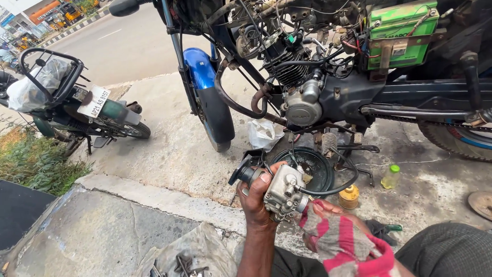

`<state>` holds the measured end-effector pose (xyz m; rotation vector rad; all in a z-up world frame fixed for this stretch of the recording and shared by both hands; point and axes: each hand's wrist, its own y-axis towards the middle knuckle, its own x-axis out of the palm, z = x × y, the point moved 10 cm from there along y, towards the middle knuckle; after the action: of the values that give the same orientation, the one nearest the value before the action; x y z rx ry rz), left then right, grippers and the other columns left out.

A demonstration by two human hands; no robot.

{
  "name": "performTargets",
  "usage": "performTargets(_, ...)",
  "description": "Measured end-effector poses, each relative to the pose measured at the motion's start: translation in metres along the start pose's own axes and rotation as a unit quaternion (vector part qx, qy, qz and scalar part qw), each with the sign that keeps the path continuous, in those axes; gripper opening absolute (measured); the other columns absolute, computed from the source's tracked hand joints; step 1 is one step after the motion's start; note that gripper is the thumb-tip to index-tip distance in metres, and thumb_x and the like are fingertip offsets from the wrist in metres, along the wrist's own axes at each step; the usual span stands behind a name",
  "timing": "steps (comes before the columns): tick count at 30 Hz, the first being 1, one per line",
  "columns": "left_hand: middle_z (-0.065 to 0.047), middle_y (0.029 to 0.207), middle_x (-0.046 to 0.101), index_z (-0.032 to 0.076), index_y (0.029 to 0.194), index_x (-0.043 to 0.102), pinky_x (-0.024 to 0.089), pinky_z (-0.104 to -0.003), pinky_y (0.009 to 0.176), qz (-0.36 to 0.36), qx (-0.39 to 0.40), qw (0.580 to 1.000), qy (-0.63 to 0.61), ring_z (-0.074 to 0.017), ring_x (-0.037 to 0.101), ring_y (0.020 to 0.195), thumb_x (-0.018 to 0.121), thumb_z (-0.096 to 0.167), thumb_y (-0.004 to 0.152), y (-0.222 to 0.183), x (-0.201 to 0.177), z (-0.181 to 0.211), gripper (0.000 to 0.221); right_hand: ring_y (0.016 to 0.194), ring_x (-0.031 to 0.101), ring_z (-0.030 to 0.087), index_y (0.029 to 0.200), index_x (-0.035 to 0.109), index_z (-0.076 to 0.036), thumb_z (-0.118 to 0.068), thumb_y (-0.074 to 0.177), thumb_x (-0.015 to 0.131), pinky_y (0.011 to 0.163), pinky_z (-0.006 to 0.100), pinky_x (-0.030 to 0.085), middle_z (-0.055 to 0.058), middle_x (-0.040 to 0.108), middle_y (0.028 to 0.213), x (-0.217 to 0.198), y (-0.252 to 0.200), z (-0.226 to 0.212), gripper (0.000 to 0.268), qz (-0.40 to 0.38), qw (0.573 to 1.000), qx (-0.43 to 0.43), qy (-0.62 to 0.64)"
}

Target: Cleaning and repairing a motorcycle carburetor using tools and cleaning fluid.

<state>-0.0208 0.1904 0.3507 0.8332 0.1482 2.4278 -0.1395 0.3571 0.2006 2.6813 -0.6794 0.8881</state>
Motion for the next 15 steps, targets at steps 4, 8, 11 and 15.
performTargets(4,-0.021,0.093,0.072,0.001,0.098,0.066,0.064,-0.041,0.069,0.1,-0.073,0.979,-0.159,-0.0295,0.074,0.076,0.072,0.022,0.088,0.004,-0.039,-0.043,0.024,0.103,0.078,0.017,0.108,0.079,-0.003,-0.02,0.096,0.06,0.09,0.034,0.063,0.011,0.077,0.109,-0.021,0.027,-0.035,0.028,-0.033,0.968,-0.055,-0.241)
performTargets(8,-0.021,0.097,0.076,0.008,0.102,0.073,0.064,-0.043,0.069,0.073,-0.207,0.899,-0.378,-0.031,0.075,0.082,0.081,0.047,0.069,-0.015,-0.016,-0.089,0.051,0.099,0.072,0.023,0.12,0.079,-0.008,-0.013,0.088,0.07,0.086,0.041,0.059,0.014,0.078,0.109,-0.034,0.02,-0.026,0.033,0.052,0.912,0.015,-0.406)
performTargets(11,-0.021,0.1,0.076,0.011,0.107,0.074,0.063,-0.044,0.068,0.093,-0.23,0.874,-0.418,-0.0314,0.074,0.084,0.081,0.055,0.068,-0.029,-0.028,-0.116,0.059,0.109,0.073,0.019,0.119,0.077,-0.008,-0.007,0.083,0.072,0.09,0.037,0.063,0.011,0.074,0.114,-0.005,-0.006,-0.071,0.036,0.068,0.902,-0.113,-0.411)
performTargets(15,-0.024,0.117,0.072,0.019,0.122,0.071,0.063,-0.041,0.082,-0.012,-0.222,0.877,-0.425,-0.0279,0.073,0.1,0.075,0.053,0.072,-0.036,0.0,-0.107,0.061,0.119,0.068,0.024,0.122,0.073,-0.004,0.0,0.085,0.071,0.1,0.036,0.057,0.018,0.073,0.124,0.003,-0.017,-0.078,0.038,0.101,0.955,-0.125,-0.248)
